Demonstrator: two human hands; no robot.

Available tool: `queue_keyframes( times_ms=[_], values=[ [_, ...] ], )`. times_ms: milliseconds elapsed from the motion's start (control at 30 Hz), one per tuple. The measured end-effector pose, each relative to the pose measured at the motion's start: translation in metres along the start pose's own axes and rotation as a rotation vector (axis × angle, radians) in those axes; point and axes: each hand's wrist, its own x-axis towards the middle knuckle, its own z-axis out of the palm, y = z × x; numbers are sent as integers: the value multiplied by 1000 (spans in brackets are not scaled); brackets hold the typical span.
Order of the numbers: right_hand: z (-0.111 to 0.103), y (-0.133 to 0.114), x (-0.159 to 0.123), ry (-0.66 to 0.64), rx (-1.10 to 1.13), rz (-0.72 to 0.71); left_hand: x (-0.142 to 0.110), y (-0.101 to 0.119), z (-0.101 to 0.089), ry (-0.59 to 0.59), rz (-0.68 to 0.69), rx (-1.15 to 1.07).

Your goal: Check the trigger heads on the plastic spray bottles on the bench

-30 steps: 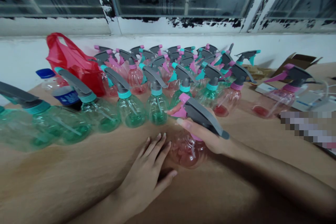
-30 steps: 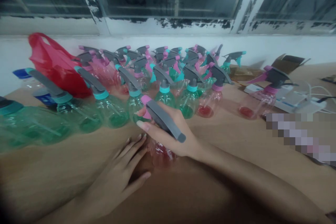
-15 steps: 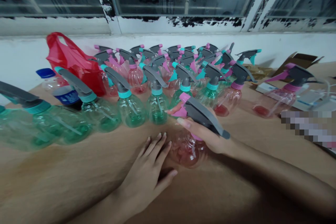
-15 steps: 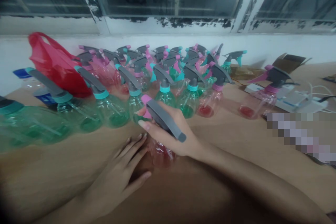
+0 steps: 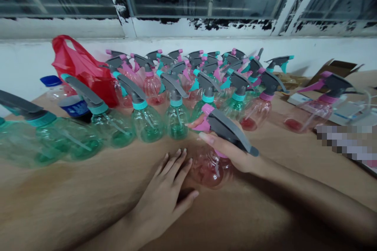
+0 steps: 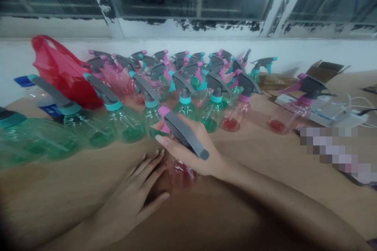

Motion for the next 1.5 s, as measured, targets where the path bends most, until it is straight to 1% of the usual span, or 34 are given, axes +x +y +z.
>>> queue_keyframes(
  times_ms=[300,500,667,767,933,1267,1500],
  values=[
    [0,-2,0,8,-21,-3,-1,1,0,-15,-16,-18],
    [-2,-4,1,28,-120,-20,-1,0,-1,-27,-14,-22],
    [-2,-3,1,0,-62,-7,-1,0,-1,-16,-16,-40],
    [0,-2,0,15,-24,18,-1,0,-1,-7,-15,-47],
    [3,4,-1,35,18,11,-1,0,0,-6,-12,-34],
    [4,8,0,40,38,27,-1,0,0,-13,-13,-24],
    [2,4,0,36,-17,26,1,0,-2,2,-17,-56]
  ],
)
